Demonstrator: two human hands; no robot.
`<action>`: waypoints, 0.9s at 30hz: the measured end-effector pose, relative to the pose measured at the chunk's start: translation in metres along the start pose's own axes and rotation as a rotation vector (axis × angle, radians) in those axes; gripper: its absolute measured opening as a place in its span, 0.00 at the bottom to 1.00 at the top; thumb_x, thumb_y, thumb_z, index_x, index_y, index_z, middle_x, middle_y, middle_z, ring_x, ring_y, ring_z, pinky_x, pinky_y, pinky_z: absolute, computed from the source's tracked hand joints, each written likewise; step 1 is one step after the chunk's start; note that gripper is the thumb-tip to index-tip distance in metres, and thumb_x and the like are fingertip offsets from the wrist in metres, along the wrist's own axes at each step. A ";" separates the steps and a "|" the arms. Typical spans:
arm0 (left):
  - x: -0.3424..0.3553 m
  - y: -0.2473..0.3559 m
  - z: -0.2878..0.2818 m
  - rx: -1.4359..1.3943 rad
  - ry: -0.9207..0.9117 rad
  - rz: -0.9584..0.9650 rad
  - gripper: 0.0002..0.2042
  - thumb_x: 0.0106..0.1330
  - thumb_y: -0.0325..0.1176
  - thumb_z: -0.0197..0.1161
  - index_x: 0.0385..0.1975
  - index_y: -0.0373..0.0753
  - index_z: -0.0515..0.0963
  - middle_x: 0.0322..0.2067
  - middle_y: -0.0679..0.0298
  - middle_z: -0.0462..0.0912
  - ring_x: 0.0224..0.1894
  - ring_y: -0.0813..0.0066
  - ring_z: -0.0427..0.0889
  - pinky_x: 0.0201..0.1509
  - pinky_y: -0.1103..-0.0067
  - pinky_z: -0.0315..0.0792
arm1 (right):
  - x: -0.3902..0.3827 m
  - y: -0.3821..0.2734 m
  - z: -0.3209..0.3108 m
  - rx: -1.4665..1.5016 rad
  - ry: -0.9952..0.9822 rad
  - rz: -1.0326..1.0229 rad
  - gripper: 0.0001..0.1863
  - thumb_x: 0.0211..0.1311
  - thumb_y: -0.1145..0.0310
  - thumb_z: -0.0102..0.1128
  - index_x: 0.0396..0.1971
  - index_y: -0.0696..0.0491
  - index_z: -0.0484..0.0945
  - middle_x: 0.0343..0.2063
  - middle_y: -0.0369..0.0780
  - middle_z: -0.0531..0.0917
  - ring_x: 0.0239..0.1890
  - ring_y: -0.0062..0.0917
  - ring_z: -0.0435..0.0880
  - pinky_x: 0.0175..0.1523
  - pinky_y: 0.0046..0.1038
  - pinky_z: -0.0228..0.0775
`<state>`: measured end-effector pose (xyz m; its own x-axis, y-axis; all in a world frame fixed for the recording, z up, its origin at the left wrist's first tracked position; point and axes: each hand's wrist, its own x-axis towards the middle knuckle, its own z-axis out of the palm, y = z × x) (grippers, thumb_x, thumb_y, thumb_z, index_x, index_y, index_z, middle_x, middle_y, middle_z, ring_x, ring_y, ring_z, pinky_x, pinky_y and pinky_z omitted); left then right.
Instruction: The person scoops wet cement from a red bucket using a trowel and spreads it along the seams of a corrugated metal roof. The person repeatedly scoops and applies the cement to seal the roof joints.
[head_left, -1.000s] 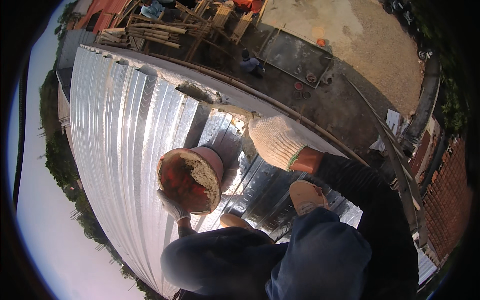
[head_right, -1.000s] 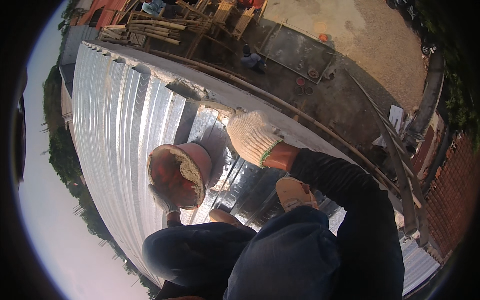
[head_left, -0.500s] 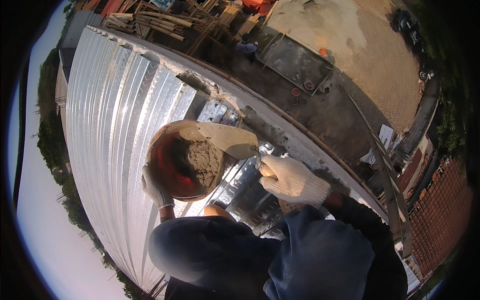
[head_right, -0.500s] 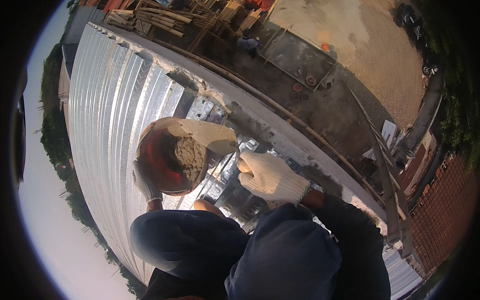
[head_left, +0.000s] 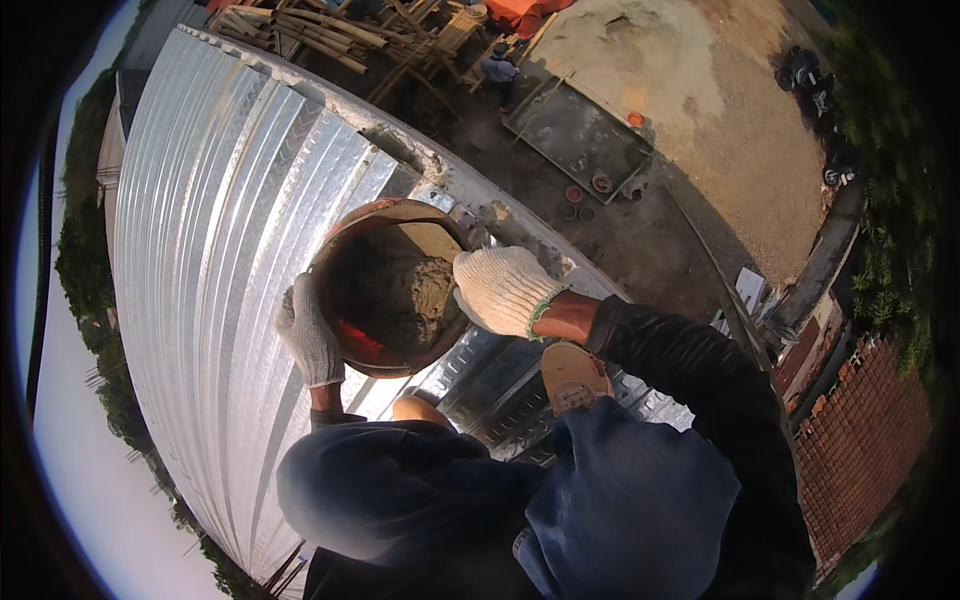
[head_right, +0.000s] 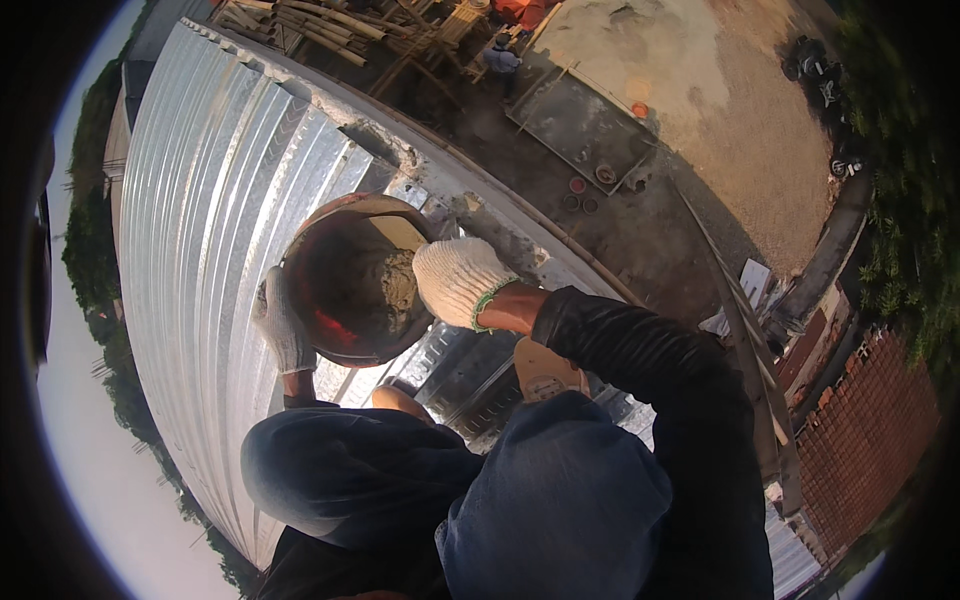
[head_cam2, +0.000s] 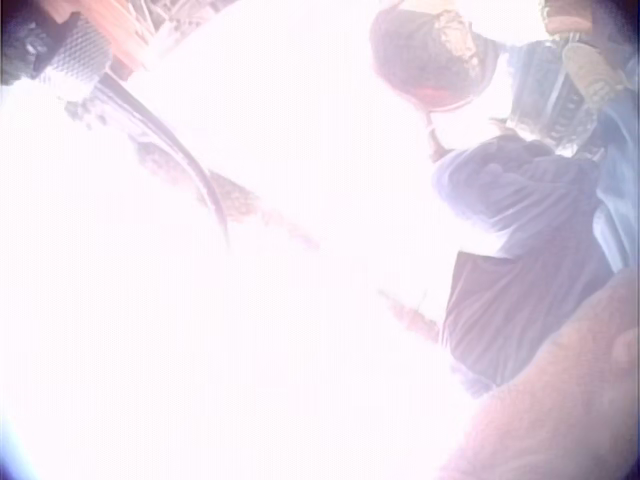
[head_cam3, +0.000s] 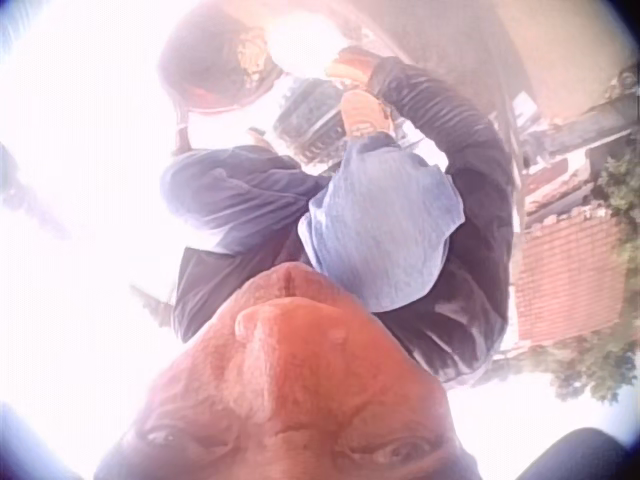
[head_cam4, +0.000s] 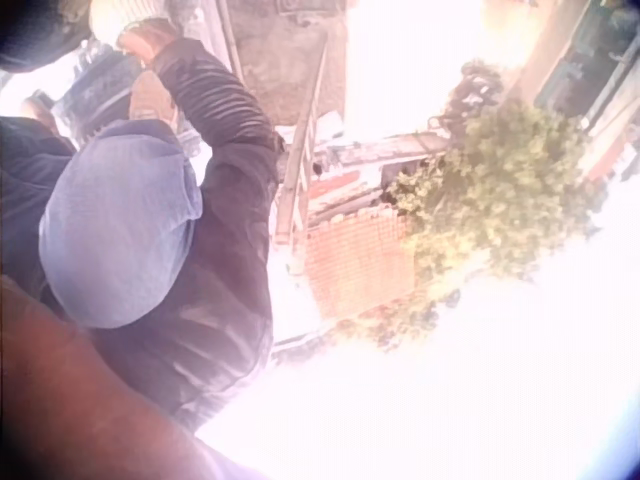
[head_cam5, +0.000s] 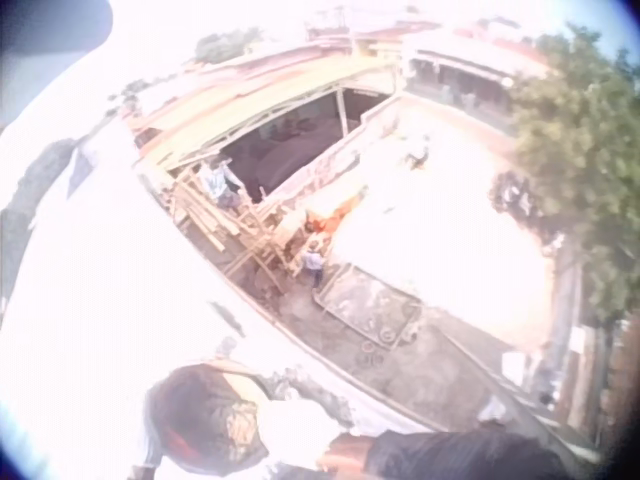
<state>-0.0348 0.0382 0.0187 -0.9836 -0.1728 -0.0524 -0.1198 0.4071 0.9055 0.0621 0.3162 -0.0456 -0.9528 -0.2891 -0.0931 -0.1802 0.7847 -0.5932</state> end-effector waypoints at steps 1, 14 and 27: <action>0.000 -0.003 -0.002 -0.003 -0.005 0.012 0.18 0.83 0.42 0.62 0.45 0.29 0.87 0.37 0.63 0.89 0.40 0.80 0.82 0.46 0.77 0.78 | 0.006 -0.003 0.004 0.070 -0.044 0.017 0.15 0.69 0.59 0.66 0.41 0.58 0.85 0.29 0.51 0.89 0.35 0.50 0.91 0.41 0.48 0.85; -0.006 -0.043 -0.039 -0.183 0.057 0.030 0.16 0.84 0.38 0.62 0.52 0.28 0.85 0.45 0.60 0.89 0.43 0.78 0.85 0.49 0.78 0.80 | 0.006 -0.081 0.022 0.503 -0.465 -0.022 0.17 0.69 0.58 0.63 0.37 0.59 0.85 0.36 0.52 0.87 0.43 0.50 0.90 0.49 0.45 0.82; -0.015 -0.001 -0.031 0.005 0.083 0.054 0.18 0.83 0.41 0.64 0.46 0.28 0.87 0.36 0.67 0.86 0.40 0.83 0.77 0.46 0.80 0.75 | 0.006 -0.108 -0.028 -0.481 -0.169 -0.208 0.21 0.61 0.66 0.66 0.53 0.58 0.78 0.38 0.43 0.85 0.41 0.30 0.91 0.40 0.35 0.81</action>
<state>-0.0157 0.0131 0.0318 -0.9740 -0.2242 0.0322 -0.0673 0.4223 0.9040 0.0691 0.2451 0.0403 -0.8395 -0.5181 -0.1635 -0.4900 0.8521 -0.1841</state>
